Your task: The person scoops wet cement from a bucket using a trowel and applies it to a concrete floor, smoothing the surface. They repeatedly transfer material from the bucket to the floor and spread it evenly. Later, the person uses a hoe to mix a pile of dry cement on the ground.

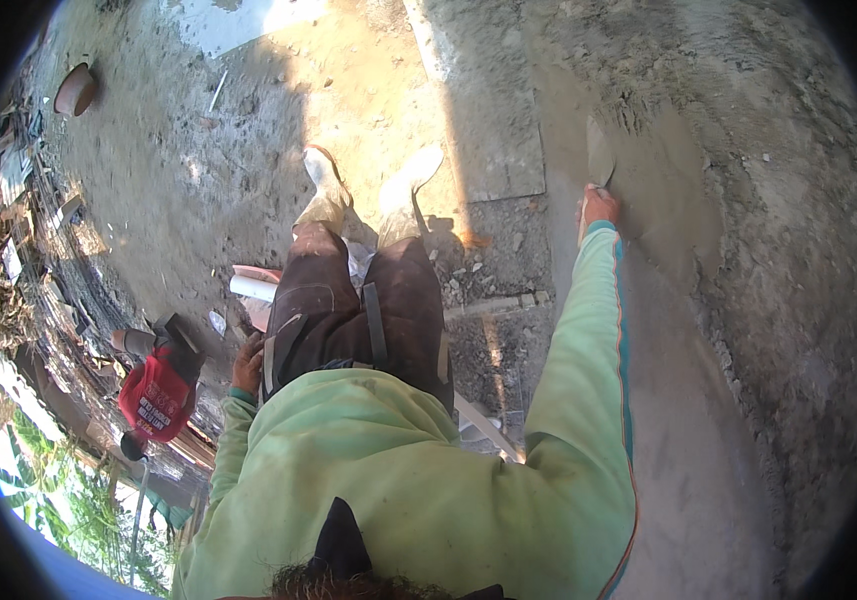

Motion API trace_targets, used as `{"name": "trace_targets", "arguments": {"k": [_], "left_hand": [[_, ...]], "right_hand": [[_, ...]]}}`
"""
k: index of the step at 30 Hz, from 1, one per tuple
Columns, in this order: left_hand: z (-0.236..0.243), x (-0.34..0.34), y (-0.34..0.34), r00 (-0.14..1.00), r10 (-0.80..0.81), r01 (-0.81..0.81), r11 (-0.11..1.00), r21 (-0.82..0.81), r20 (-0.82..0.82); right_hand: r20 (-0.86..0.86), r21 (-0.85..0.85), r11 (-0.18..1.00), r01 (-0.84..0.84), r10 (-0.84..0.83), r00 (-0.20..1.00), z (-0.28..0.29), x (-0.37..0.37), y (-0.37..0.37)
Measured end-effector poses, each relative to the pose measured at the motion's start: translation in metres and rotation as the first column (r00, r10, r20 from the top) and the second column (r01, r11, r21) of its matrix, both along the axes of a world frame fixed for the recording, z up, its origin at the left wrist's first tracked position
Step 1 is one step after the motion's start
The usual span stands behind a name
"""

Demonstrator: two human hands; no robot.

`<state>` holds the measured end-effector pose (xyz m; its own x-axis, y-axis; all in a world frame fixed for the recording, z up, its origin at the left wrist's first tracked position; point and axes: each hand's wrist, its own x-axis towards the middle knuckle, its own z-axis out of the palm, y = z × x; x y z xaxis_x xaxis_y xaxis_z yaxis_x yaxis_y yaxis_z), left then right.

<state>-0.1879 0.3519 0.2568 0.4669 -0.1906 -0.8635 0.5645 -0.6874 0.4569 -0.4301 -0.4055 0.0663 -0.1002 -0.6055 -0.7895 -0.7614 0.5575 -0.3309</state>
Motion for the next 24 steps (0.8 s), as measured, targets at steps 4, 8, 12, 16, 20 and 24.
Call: {"name": "trace_targets", "arguments": {"k": [4, 8, 12, 16, 20, 24], "left_hand": [[-0.007, 0.02, -0.05, 0.91, -0.406, 0.401, 0.913, 0.069, 0.081], [-0.019, 0.031, -0.039, 0.849, -0.497, 0.505, 0.863, 0.003, 0.178], [0.037, 0.094, -0.139, 0.925, -0.372, 0.376, 0.925, 0.052, -0.07], [0.095, 0.157, -0.261, 0.989, -0.129, 0.087, 0.905, -0.416, -0.075], [0.22, 0.186, -0.348, 0.938, -0.281, -0.143, 0.225, -0.964, -0.204], [0.339, 0.185, -0.384, 0.885, -0.414, -0.304, -0.173, -0.937, -0.211]], "right_hand": [[-0.058, -0.065, 0.998, 0.014, -0.018, 0.998, 0.009, -0.026, 0.002], [-0.173, -0.099, 0.989, -0.112, 0.094, 0.98, 0.017, -0.097, 0.045], [-0.186, -0.067, 0.996, 0.059, -0.07, 0.98, 0.037, -0.189, 0.144], [-0.183, -0.041, 0.996, 0.078, -0.084, 0.979, 0.026, -0.262, 0.255], [-0.17, 0.037, 0.996, 0.077, -0.07, 0.983, 0.032, -0.224, 0.321], [-0.05, 0.12, 0.984, 0.134, -0.129, 0.99, 0.111, -0.087, 0.35]]}}
